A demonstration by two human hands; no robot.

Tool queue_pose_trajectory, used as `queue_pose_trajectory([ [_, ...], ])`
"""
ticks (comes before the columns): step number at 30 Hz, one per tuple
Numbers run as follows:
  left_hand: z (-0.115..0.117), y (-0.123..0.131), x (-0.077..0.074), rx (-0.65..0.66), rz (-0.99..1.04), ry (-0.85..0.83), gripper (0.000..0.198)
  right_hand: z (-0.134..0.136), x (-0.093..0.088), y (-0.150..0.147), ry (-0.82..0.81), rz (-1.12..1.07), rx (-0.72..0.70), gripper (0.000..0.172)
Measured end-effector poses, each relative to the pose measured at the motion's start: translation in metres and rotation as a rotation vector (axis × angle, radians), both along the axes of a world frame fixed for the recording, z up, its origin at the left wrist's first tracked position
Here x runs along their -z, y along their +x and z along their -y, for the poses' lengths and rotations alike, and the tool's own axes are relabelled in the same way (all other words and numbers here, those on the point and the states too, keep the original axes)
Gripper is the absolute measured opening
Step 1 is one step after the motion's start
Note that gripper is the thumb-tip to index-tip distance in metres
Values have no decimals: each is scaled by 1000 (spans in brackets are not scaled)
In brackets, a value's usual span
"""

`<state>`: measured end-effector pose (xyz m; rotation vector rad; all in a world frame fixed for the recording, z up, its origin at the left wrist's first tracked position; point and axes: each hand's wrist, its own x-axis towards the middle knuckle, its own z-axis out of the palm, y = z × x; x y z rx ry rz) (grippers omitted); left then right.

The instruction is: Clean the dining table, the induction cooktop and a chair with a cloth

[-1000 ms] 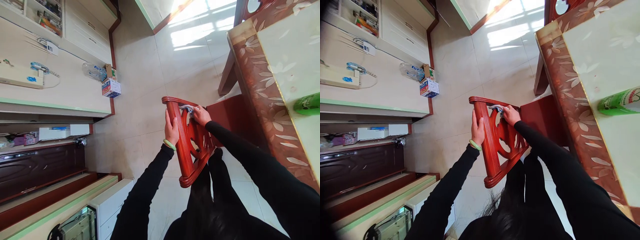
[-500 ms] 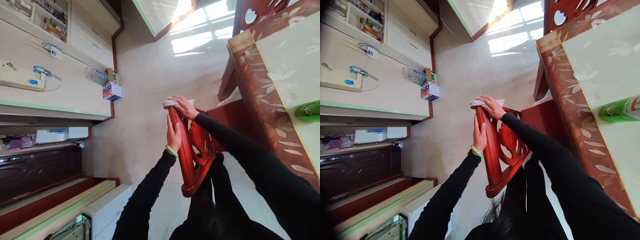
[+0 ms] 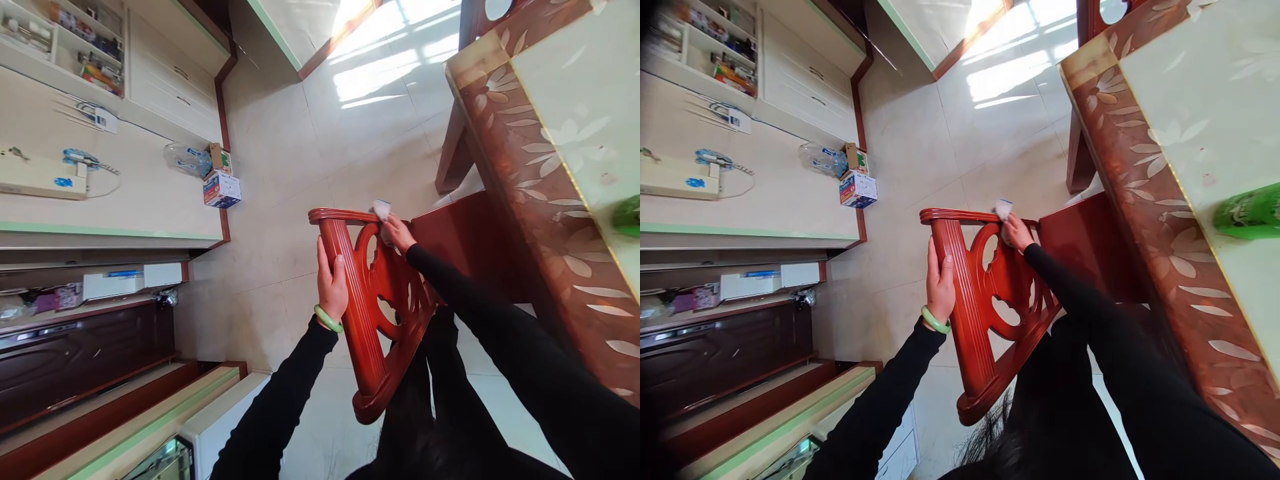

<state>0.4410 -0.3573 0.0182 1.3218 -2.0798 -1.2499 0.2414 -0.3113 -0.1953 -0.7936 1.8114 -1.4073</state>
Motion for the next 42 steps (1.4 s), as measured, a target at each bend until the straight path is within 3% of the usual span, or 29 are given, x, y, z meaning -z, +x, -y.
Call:
queue_pose_trajectory([
  [3,0,-1,1,-17,10,-2,74,-2,-39,22,-210,-93,-152,49],
  [5,0,-2,1,-22,26,-2,73,-9,-40,27,-269,-139,-240,48],
  [7,0,-2,1,-16,39,0,73,-21,-19,20,-197,-124,-193,46],
  [11,0,-1,-2,6,42,-11,73,-47,41,-5,163,13,123,40],
  [13,0,-1,-1,-1,51,-14,73,-54,51,-9,186,7,175,41],
  [15,0,-1,0,-5,56,-19,73,-54,42,-4,53,-80,68,44],
  [18,0,-2,3,-9,50,-29,73,-48,14,8,-128,-300,-216,48],
  [21,0,-1,4,-17,44,-17,74,-46,-7,11,-86,-493,-388,57],
  [24,1,0,5,-9,32,1,73,-47,-14,9,8,-583,-481,56],
  [27,2,0,5,5,15,5,72,-48,-21,18,103,-555,-447,53],
  [30,2,0,6,9,12,-1,72,-55,-41,46,153,-430,-345,52],
  [34,2,-1,4,5,12,7,72,-77,-80,88,8,-200,-269,51],
  [36,1,-1,3,-3,13,18,72,-88,-90,101,-53,-134,-247,50],
  [39,1,-1,4,-5,7,21,72,-95,-84,99,-54,-200,-262,48],
  [42,2,0,7,1,-8,5,74,-84,-54,70,-19,-353,-347,44],
])
